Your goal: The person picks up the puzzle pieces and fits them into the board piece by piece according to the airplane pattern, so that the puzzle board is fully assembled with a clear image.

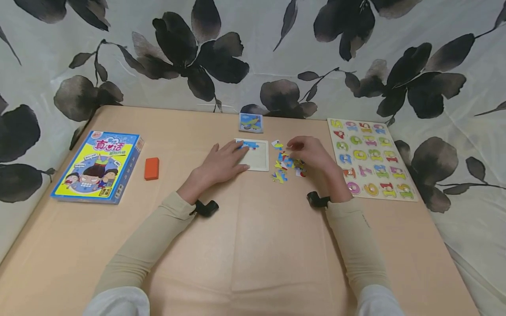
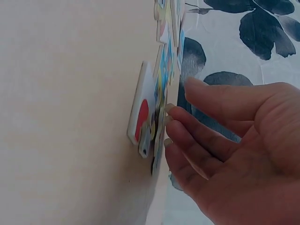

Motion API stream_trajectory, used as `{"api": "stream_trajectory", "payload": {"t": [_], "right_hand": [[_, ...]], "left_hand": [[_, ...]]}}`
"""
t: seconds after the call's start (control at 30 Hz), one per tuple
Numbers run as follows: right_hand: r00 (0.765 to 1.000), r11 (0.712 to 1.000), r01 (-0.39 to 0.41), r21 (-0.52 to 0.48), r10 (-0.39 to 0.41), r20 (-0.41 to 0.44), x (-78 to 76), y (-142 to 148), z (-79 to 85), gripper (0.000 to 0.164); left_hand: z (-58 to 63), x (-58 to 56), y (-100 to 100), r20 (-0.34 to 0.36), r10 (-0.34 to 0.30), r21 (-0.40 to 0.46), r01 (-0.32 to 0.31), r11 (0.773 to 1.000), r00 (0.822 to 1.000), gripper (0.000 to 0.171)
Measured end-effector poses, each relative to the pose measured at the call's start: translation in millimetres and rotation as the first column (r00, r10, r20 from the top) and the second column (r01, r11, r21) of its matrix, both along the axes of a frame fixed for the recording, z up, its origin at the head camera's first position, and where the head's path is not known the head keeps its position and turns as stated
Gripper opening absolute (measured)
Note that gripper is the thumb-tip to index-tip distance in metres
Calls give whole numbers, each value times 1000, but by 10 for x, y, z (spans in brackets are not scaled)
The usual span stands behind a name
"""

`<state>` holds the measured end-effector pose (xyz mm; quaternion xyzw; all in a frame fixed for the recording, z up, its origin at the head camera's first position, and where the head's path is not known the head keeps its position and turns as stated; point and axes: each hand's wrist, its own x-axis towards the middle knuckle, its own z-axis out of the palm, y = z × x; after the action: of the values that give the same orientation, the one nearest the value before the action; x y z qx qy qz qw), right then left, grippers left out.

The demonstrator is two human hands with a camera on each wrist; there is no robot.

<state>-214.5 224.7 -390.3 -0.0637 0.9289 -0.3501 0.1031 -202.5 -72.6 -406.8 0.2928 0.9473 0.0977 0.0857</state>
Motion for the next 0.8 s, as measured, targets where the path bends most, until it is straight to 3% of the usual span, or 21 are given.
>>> {"api": "stream_trajectory", "payload": {"t": [0.33, 0.8], "right_hand": [[999, 998, -50, 33, 49, 14, -32, -105, -50, 34], [998, 995, -53, 89, 51, 23, -51, -133, -71, 29]], "left_hand": [[20, 7, -11, 20, 4, 21, -4, 1000, 1000, 66], [13, 15, -4, 9, 0, 27, -1, 1000, 1000, 66]]}}
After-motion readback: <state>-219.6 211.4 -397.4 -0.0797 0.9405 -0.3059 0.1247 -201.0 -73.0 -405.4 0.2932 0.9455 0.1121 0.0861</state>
